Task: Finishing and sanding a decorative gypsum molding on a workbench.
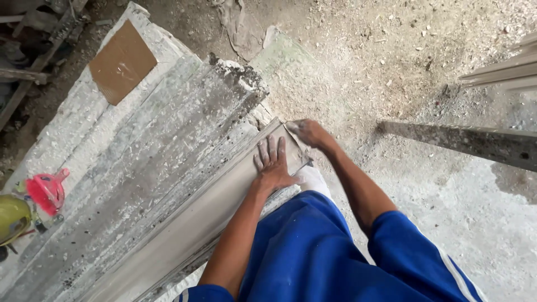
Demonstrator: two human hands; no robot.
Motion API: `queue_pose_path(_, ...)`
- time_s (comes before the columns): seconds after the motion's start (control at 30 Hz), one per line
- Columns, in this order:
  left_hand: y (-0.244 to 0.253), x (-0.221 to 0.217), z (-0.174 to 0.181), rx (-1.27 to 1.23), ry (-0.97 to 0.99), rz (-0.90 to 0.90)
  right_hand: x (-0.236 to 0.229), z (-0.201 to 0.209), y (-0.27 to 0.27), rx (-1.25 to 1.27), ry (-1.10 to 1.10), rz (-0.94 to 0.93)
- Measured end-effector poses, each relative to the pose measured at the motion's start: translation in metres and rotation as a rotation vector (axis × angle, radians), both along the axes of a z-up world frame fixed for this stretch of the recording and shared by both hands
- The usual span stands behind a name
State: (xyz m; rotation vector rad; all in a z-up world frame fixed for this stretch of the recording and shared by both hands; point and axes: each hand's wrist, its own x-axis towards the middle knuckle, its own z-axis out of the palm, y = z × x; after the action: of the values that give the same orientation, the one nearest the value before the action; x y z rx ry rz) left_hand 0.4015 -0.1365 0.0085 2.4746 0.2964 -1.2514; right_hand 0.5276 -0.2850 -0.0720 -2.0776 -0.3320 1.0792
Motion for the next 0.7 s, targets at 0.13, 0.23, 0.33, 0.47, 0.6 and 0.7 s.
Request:
queue_pose_path(0.13, 0.002, -0.010, 0.000, -0.023, -0.049, 0.007, 0.001, 0.090, -0.042, -0.076, 0.220, -0.302)
queue_pose_path(0.23, -0.006, -0.021, 0.014, -0.007, -0.221, 0.034, -0.037, 0.079, -0.101, 0.041, 0.049, -0.270)
queue_pose_path(0.33, -0.009, -0.002, 0.028, 0.050, -0.348, -0.004, -0.056, 0.090, -0.122, -0.079, 0.179, -0.257)
queue_pose_path(0.47, -0.014, 0.022, 0.010, -0.032, -0.445, -0.286, -0.083, 0.080, -0.122, -0.087, 0.274, -0.257)
queue_pose_path(0.6, -0.031, 0.070, -0.002, -0.054, -0.332, -0.627, -0.104, 0.054, -0.118, 0.017, 0.114, -0.149)
queue_pose_path(0.7, -0.025, 0.079, -0.070, -0.093, -0.299, -0.662, -0.109, 0.062, -0.109, 0.048, 0.062, -0.150)
